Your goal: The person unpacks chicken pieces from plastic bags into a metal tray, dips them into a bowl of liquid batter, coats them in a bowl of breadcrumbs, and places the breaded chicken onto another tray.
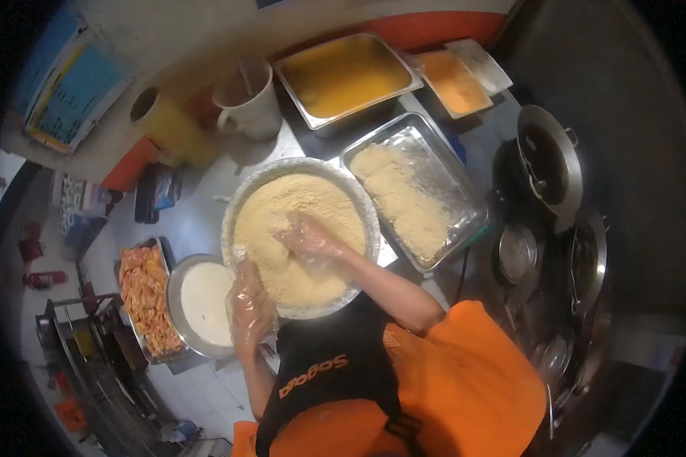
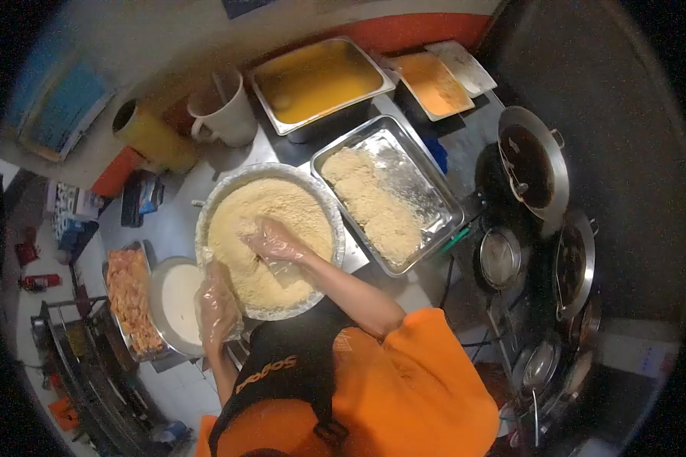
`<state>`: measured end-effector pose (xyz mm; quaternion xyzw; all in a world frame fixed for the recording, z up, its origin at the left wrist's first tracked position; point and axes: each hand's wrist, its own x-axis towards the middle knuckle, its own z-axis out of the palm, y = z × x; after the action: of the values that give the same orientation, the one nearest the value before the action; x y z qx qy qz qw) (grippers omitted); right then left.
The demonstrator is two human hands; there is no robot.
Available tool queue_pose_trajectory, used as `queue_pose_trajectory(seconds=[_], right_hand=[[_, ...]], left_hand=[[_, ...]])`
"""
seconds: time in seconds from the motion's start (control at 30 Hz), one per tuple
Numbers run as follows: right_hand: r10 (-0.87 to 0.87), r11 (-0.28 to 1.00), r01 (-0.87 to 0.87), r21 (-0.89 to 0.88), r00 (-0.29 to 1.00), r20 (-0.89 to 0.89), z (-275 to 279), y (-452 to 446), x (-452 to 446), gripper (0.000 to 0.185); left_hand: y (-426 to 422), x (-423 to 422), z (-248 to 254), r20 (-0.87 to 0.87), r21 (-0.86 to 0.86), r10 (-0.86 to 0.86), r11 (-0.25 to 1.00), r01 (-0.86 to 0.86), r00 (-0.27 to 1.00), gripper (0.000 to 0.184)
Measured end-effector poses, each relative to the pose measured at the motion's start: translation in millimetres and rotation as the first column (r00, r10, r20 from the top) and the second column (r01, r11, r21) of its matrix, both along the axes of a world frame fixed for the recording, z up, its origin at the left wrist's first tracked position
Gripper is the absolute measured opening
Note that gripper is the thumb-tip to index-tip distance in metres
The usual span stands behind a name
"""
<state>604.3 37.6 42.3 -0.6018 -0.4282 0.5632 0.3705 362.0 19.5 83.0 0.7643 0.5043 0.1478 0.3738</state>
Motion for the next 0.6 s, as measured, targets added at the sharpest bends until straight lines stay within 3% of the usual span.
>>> queue_pose_trajectory(seconds=[0.07, 0.1, 0.17, 0.27, 0.33, 0.37, 0.4, 0.43, 0.53, 0.57, 0.6], right_hand=[[-0.167, 0.974, 0.216, 0.062, 0.88, -0.444, -6, -3, -2, 0.048], [-0.171, 0.973, 0.221, 0.064, 0.88, -0.443, -9, -5, 3, 0.048], [-0.298, 0.943, 0.332, 0.011, 0.86, -0.415, 10, -13, 22, 0.05], [-0.351, 0.935, 0.349, -0.061, 0.886, -0.304, -15, -24, 76, 0.053], [-0.38, 0.829, 0.33, 0.451, 0.925, 0.023, -39, -31, 117, 0.05], [-0.433, 0.787, 0.449, 0.423, 0.89, -0.14, -23, -30, 130, 0.047], [-0.477, 0.732, 0.563, 0.385, 0.826, -0.3, -5, -28, 142, 0.044], [-0.535, 0.722, 0.691, -0.035, 0.526, -0.662, 33, -25, 152, 0.039], [-0.668, 0.681, 0.728, -0.085, 0.569, -0.48, 7, -21, 219, 0.031], [-0.62, 0.719, 0.695, 0.006, 0.646, -0.445, -1, -19, 237, 0.032], [-0.551, 0.748, 0.663, 0.03, 0.646, -0.528, -19, -13, 254, 0.034]], left_hand=[[1, 0, 6, -0.074, -0.004, -0.037, 0.999, 0.036, 0.997, 0.068], [3, -3, 2, -0.052, 0.067, -0.037, 0.997, 0.04, 0.998, 0.07], [5, -4, 3, -0.031, 0.143, -0.031, 0.989, 0.035, 0.999, 0.071], [3, -7, 11, -0.016, 0.142, 0.028, 0.99, -0.026, 0.999, 0.072], [3, -27, 0, -0.006, 0.076, 0.099, 0.992, -0.098, 0.995, 0.072], [4, -31, 1, -0.004, 0.082, 0.104, 0.991, -0.103, 0.995, 0.072], [4, -35, 5, -0.02, 0.197, 0.072, 0.978, -0.067, 0.997, 0.073], [6, -39, 9, -0.038, 0.309, 0.042, 0.95, -0.028, 0.998, 0.074], [5, -57, 21, -0.122, 0.217, 0.109, 0.973, -0.081, 0.987, 0.075], [5, -61, 24, -0.15, 0.187, 0.132, 0.977, -0.103, 0.98, 0.075], [4, -63, 27, -0.11, 0.211, 0.164, 0.968, -0.138, 0.98, 0.077]])
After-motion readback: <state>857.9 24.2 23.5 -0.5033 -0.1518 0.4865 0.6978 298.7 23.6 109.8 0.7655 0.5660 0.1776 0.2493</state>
